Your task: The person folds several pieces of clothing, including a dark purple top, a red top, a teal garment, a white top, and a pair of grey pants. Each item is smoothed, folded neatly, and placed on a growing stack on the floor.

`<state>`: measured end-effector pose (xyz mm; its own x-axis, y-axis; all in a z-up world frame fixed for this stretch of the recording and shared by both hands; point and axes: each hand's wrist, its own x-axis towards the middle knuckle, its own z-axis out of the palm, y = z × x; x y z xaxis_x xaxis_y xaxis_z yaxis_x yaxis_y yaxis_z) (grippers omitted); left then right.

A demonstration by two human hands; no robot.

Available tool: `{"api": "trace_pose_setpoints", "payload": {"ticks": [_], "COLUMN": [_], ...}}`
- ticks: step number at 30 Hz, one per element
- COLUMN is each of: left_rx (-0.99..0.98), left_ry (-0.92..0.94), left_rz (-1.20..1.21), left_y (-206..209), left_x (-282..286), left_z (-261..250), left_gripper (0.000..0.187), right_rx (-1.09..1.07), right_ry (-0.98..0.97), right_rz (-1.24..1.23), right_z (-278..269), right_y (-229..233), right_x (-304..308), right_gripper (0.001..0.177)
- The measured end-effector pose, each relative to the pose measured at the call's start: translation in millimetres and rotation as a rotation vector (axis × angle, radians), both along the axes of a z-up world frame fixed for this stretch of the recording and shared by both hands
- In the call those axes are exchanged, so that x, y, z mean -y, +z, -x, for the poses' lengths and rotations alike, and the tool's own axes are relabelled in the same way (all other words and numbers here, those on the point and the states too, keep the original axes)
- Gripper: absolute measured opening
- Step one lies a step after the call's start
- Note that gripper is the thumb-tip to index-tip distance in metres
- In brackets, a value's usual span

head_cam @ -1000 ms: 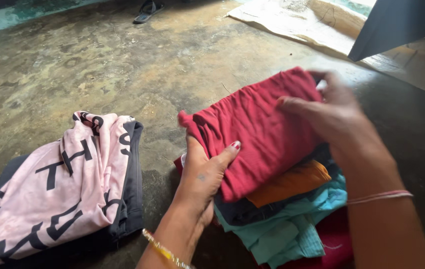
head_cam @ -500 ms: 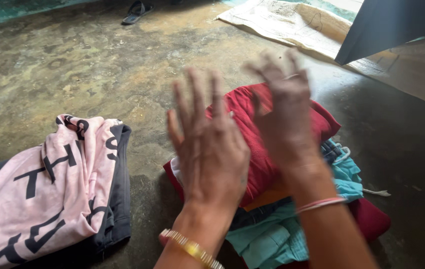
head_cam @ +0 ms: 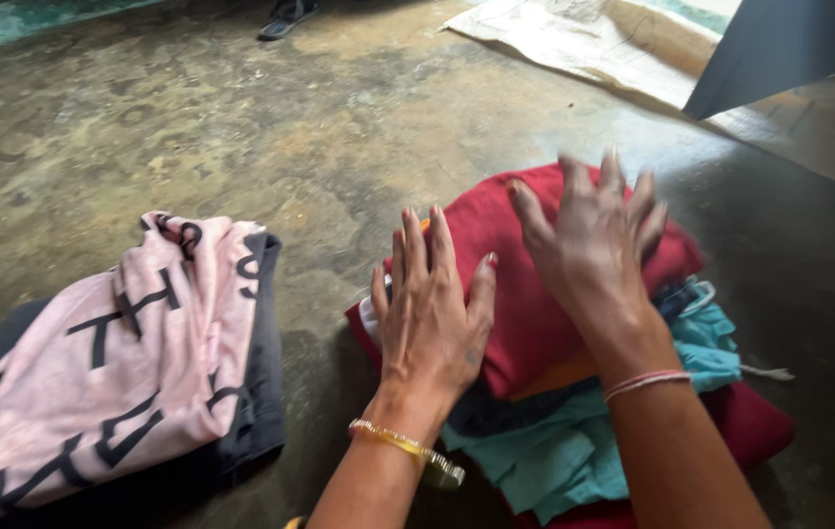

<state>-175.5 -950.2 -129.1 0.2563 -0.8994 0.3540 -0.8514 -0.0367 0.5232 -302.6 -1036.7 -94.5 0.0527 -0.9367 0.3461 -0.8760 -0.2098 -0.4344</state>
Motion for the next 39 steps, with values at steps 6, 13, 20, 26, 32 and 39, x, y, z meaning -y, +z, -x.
{"api": "trace_pose_setpoints", "payload": {"ticks": [6,13,20,26,32,39], "left_rx": [0.099,0.348,0.663,0.667,0.903,0.856], "left_ry": [0.051,0.122,0.173,0.252,0.501,0.726], "left_rz": [0.210,0.167,0.147,0.149,0.069,-0.142], "left_y": [40.7,86.9,146.0,199.1,267.7,310.4], "left_x": [-38.7,-114.9,-225.2,-336.4,-487.5,-668.0], "left_z": [-31.0,-106.3,-157.3,-161.7,-185.6,-189.7], "left_gripper": [0.090,0.112,0.096,0.109,0.113,0.105], "right_rx": [0.074,0.075,0.139,0.107,0.125,0.085], "right_ry": [0.256,0.592,0.847,1.036,1.317,1.630], "right_rz": [0.175,0.204,0.323,0.353,0.428,0.448], "right_z": [-55.8,-136.6,-171.6,-183.7,-234.7,-273.6], "right_y": [29.4,58.4,89.1,146.5,218.8,261.4], "right_x": [-44.2,-131.9,-241.1,-328.5,-447.9,-603.0], "right_gripper": [0.059,0.089,0.086,0.097,0.098,0.089]}}
